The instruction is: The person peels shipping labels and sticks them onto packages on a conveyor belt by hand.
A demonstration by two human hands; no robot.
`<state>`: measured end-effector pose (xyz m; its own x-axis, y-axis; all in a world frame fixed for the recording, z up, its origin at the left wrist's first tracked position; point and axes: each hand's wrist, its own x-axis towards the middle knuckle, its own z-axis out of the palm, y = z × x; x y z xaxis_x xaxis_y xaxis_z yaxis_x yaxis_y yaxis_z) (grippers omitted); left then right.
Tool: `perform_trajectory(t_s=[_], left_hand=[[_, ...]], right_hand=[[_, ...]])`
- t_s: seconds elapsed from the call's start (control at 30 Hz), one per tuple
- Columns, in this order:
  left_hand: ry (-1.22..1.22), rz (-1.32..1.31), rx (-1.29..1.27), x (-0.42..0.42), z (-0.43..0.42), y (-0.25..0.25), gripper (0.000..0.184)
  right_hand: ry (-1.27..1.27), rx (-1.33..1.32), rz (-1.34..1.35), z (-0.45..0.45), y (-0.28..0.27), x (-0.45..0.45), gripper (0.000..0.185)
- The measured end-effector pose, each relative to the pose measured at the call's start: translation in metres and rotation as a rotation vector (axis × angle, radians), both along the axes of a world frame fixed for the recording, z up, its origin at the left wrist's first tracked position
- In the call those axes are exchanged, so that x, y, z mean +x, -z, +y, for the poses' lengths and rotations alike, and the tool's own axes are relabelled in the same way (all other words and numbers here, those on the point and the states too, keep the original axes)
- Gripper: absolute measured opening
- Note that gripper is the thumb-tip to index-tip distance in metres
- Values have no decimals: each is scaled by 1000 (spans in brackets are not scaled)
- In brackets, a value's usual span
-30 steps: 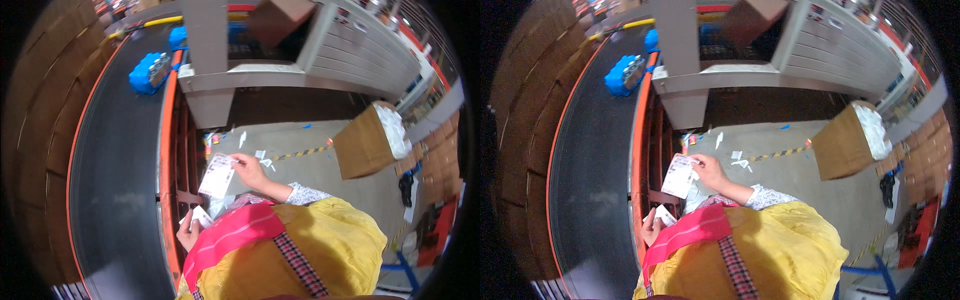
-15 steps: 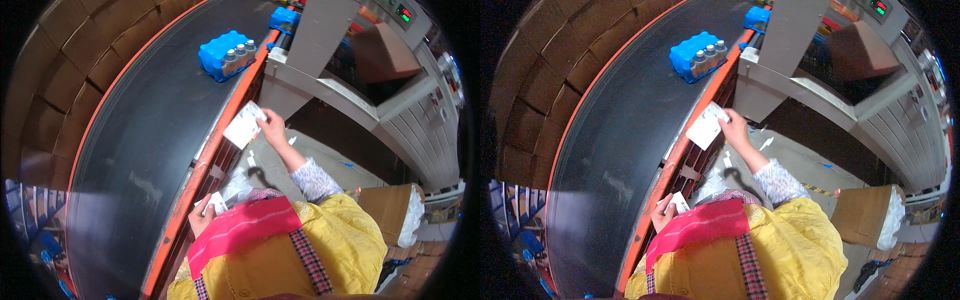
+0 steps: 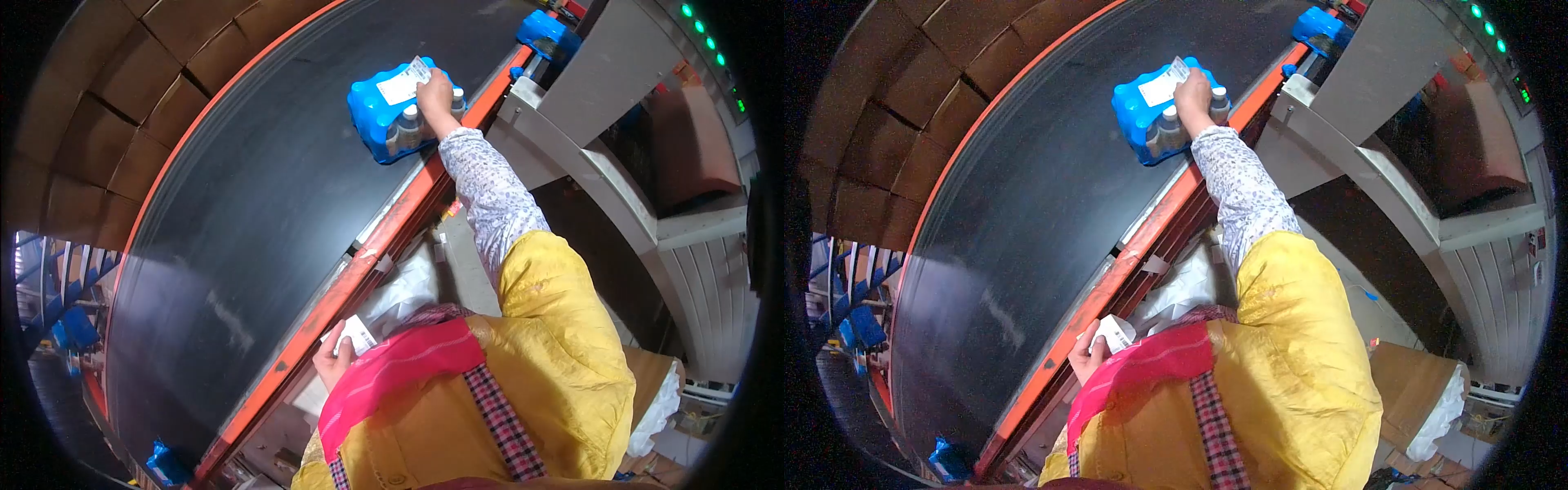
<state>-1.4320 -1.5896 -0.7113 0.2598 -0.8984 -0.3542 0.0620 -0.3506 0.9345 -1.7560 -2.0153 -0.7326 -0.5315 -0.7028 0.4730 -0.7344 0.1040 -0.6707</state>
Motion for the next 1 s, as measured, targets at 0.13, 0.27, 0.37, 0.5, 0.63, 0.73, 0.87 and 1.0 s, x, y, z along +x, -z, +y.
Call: perform_trajectory(t_s=[0.13, 0.27, 0.37, 0.5, 0.63, 0.73, 0.87, 1.0], left_hand=[[1, 8, 9, 2, -2, 1, 32], [-1, -4, 31, 9, -1, -1, 33], [21, 6, 4, 16, 1, 2, 33], [46, 23, -24, 18, 5, 8, 34], [63, 53, -14, 23, 13, -5, 34], [101, -26, -21, 35, 19, -2, 33], [99, -36, -29, 46, 30, 12, 32], [47, 29, -110, 38, 24, 10, 35]], right_hand=[[-83, 110, 166, 35, -11, 33, 78], [9, 279, 559, 91, -39, 91, 90], [-452, 299, 552, 72, 3, 114, 82], [-707, 362, 552, 103, 4, 177, 84], [-804, 372, 504, 133, -6, 205, 88], [-621, 426, 584, 155, -14, 193, 90], [-752, 295, 469, 190, -8, 193, 91], [-916, 228, 427, 223, -15, 202, 90]])
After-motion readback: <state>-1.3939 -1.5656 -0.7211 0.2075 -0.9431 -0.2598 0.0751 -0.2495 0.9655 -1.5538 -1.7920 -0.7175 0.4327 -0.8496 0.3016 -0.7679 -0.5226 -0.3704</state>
